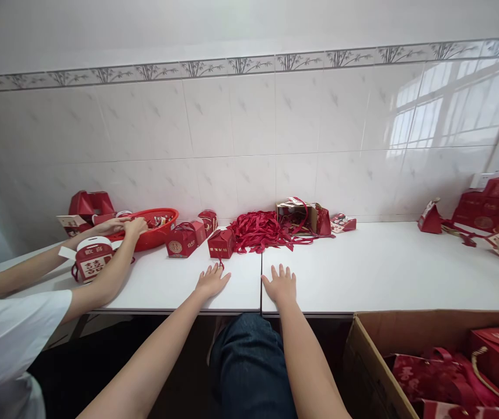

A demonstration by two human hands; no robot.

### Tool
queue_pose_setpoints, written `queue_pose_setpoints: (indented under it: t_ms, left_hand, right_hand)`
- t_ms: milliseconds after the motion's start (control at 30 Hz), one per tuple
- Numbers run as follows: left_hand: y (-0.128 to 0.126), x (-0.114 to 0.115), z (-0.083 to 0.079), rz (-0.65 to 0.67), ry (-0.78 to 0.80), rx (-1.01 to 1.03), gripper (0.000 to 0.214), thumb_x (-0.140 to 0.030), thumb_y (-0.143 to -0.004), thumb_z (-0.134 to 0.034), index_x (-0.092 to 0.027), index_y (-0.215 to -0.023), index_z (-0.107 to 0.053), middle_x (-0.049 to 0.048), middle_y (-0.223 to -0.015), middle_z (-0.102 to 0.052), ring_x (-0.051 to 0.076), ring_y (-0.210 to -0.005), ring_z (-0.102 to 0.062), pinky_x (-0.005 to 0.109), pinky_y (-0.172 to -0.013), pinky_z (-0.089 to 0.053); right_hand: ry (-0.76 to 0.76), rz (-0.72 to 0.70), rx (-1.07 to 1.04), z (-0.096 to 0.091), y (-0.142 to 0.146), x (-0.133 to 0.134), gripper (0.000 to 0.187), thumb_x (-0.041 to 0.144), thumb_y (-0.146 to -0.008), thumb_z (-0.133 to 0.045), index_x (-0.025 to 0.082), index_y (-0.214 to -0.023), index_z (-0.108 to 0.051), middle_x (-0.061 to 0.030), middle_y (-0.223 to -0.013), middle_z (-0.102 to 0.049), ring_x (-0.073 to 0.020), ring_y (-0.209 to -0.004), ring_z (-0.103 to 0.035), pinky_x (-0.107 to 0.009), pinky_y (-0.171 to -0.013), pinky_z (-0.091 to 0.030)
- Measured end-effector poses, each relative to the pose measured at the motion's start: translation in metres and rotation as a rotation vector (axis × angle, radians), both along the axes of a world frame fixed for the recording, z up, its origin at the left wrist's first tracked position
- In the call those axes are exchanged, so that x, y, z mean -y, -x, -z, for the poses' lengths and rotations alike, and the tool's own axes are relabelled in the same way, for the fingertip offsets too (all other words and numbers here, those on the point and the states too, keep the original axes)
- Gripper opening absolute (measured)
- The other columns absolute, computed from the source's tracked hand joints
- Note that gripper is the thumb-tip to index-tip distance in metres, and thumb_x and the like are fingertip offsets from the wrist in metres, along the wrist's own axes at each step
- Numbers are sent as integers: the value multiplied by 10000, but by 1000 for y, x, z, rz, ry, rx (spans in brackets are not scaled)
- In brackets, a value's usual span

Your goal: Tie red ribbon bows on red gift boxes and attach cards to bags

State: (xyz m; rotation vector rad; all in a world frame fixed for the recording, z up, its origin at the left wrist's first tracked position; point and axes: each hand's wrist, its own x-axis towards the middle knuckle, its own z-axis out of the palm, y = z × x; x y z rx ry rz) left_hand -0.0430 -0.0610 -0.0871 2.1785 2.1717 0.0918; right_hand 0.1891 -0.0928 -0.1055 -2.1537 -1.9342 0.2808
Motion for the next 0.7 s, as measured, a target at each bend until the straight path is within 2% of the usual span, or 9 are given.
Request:
queue_pose_setpoints:
  t_ms: [700]
  left_hand:
    - [-2,38,-1,-4,17,-1,791,-637,-832,-160,-157,-1454,-247,67,-1546,-119,288,-1416,-106,483,-1127,-114]
  right_hand:
    - [33,-17,18,-2,-8,31,692,603,-877,-170,248,-1470,-183,-50,-1555,-102,-289,-1415,-67,-448,-1112,-52]
